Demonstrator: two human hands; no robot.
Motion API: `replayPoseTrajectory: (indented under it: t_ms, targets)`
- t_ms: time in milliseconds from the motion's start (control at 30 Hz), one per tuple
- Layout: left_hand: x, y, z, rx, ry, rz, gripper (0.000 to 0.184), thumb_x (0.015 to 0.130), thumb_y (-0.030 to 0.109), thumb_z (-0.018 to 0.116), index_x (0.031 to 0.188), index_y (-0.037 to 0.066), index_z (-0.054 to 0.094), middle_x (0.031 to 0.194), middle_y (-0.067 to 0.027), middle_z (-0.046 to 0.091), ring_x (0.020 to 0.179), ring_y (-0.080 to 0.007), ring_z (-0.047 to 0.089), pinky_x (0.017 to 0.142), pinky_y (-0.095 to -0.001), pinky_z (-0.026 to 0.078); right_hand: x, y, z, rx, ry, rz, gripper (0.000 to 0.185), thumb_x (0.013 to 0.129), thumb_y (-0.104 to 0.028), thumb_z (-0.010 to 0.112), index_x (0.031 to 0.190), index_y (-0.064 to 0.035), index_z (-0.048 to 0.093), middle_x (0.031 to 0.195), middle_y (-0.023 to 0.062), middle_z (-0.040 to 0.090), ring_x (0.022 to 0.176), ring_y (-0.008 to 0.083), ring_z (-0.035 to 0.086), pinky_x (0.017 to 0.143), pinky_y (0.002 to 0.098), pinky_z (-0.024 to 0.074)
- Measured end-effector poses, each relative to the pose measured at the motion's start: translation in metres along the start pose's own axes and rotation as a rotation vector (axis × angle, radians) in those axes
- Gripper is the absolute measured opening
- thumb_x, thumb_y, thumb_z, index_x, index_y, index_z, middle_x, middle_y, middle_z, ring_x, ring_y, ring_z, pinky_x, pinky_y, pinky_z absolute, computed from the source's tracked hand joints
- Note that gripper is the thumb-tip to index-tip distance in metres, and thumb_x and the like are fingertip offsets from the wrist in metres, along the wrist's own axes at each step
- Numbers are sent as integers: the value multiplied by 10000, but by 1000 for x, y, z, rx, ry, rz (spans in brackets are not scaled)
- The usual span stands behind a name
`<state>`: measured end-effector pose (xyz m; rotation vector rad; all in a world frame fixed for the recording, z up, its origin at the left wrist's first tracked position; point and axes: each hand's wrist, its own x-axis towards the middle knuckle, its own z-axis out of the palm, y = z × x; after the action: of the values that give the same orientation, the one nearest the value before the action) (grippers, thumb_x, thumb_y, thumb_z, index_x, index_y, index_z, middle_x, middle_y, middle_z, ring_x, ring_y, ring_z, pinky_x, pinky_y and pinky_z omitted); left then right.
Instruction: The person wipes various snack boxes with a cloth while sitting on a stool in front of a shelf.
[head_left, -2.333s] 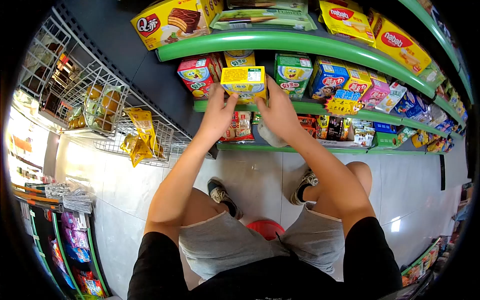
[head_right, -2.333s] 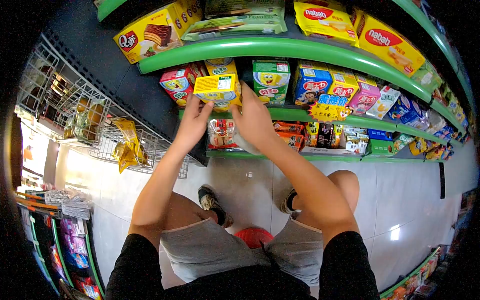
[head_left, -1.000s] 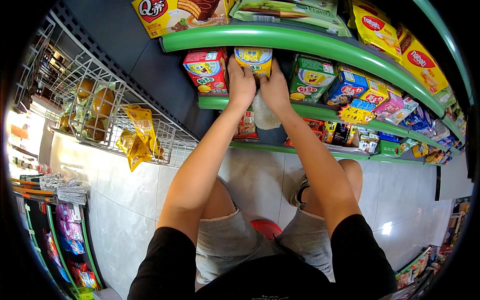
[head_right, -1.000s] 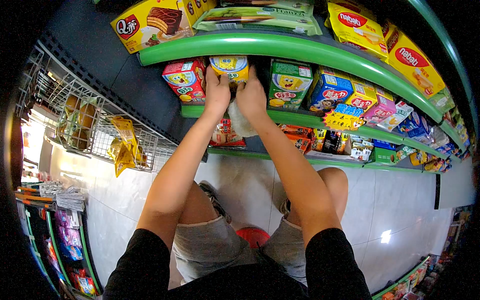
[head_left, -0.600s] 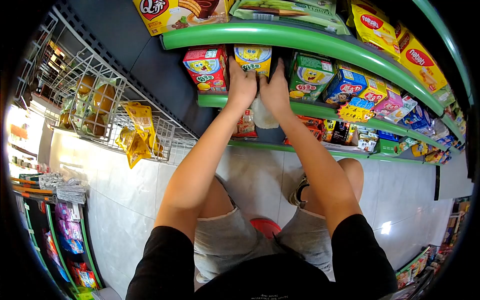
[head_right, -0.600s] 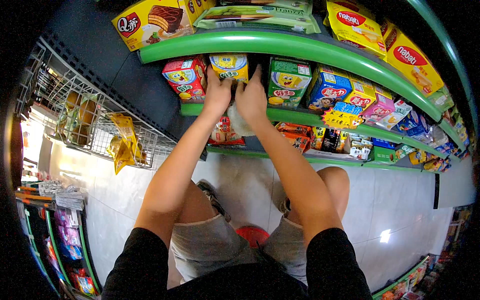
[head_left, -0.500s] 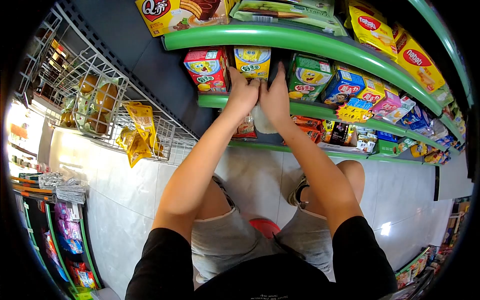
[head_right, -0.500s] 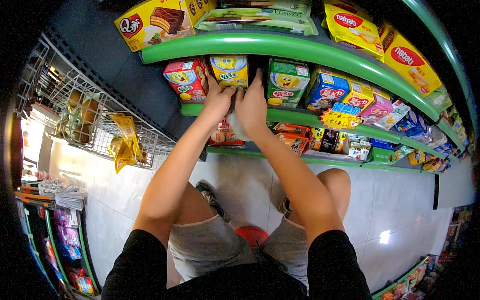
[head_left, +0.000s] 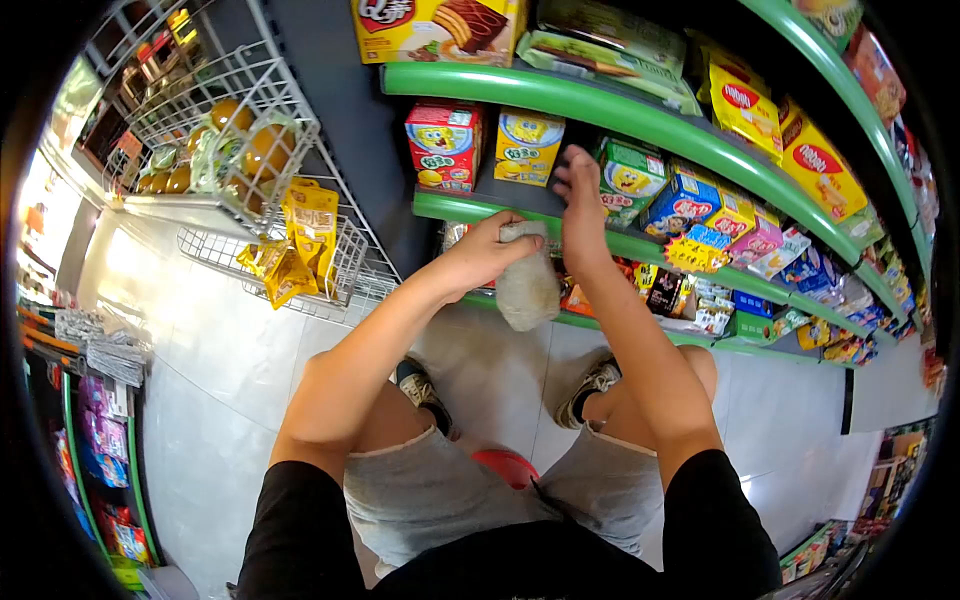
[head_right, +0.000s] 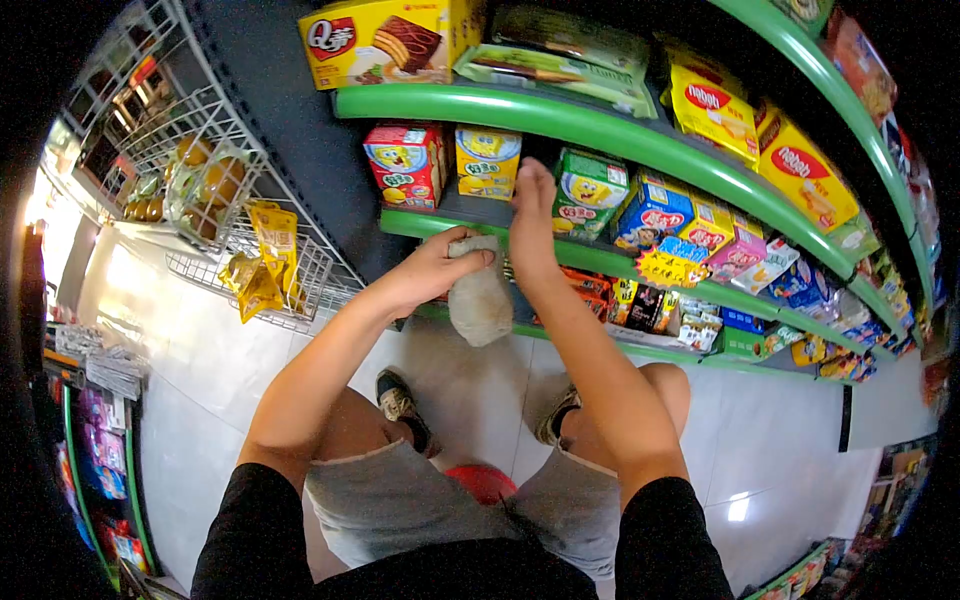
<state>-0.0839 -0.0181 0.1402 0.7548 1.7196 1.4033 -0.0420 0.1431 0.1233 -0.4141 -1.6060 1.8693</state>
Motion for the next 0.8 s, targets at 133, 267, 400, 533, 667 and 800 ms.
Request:
replayPoseTrajectory:
  t_ms: [133, 267, 400, 533, 667, 800]
  targets:
    - [30, -35, -6, -65, 136, 128, 472, 877, 233, 630, 1275, 5, 517, 1061, -124, 631, 945, -186, 603, 824, -313, 497, 46, -11, 9, 99, 75, 103, 781, 1004, -568, 397, 1527, -4, 261, 1593, 129, 278, 1444, 245, 284, 1191, 352, 180]
    - [71, -59, -8, 171, 325, 358, 426, 852, 192, 636, 1221, 11, 525, 1094, -128, 613, 1024, -225, 597, 865, -336, 489, 92, -9, 18, 343, 110, 175, 580, 1015, -446, 452, 1406, -17, 467, 1483, 130, 466, 1336, 279, 434, 1155, 383, 282]
    - [89, -59, -3, 103, 503, 459, 426, 833, 202, 643, 1170, -33, 531, 1170, -244, 564, 1098, -370, 572, 921, -405, 469, 124, 5, 15, 258, 3, 109, 451, 1003, -357, 532, 1330, -46, 543, 1384, 122, 551, 1210, 273, 528, 1047, 414, 417]
    - [90, -50, 4, 150, 505, 429, 394, 825, 199, 669, 1096, -22, 487, 1126, -244, 532, 1066, -391, 554, 904, -428, 464, 156, 3, 6, -168, -22, -20, 424, 992, -212, 586, 1373, -45, 503, 1365, 114, 550, 1216, 259, 532, 1021, 406, 439]
    - [97, -51, 7, 126, 463, 428, 384, 814, 193, 673, 1062, -12, 464, 1096, -246, 526, 1044, -397, 549, 890, -430, 457, 176, -4, 5, -295, 9, -135, 432, 973, -229, 612, 1350, -40, 518, 1356, 126, 551, 1224, 256, 524, 1023, 399, 439]
    - [104, -58, 12, 66, 462, 419, 418, 808, 194, 694, 1144, 19, 517, 1106, -217, 594, 1047, -365, 595, 903, -420, 474, 187, -9, 6, -437, 6, -218, 427, 974, -253, 599, 1339, -42, 527, 1348, 137, 559, 1219, 267, 531, 1019, 401, 443]
